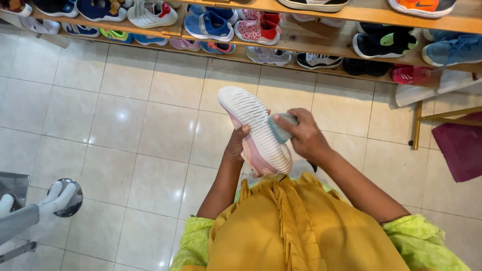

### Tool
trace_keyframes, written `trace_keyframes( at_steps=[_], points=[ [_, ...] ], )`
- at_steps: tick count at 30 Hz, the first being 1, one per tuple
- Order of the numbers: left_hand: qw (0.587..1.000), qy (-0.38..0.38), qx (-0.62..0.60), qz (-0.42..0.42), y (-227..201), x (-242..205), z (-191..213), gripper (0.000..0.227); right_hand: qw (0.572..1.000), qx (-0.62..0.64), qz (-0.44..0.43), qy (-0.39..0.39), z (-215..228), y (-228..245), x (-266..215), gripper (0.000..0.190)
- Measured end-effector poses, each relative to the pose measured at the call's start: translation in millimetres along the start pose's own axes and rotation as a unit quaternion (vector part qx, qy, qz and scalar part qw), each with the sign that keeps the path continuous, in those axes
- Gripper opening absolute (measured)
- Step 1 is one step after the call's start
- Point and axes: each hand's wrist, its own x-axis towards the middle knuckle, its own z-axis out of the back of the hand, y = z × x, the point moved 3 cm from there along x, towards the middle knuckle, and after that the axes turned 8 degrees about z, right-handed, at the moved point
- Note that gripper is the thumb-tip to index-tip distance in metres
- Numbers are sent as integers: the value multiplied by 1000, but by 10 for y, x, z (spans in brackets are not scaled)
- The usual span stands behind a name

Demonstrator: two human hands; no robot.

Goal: Cleaning shoes on display and organizing clothes on hangers in a retail store.

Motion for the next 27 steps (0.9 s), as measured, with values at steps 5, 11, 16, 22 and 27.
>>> trace_keyframes(
  at_steps=[5,11,16,22,27],
  points=[
    [1000,7,-27,-5,-31,92,26,95,999,48,-7,-1,171,362,119,69],
    [999,-8,-35,-16,-51,166,186,91,998,52,-6,27,45,21,-485,63],
    [991,-8,-131,14,-24,423,203,84,987,-28,-143,67,-82,-573,-902,69],
    [965,-188,-171,68,466,977,766,73,949,-31,-307,65,-113,-1427,-1216,78],
    [924,-316,-193,95,798,1485,977,66,916,-58,-393,58,-9,-2519,-1378,72]
  ],
)
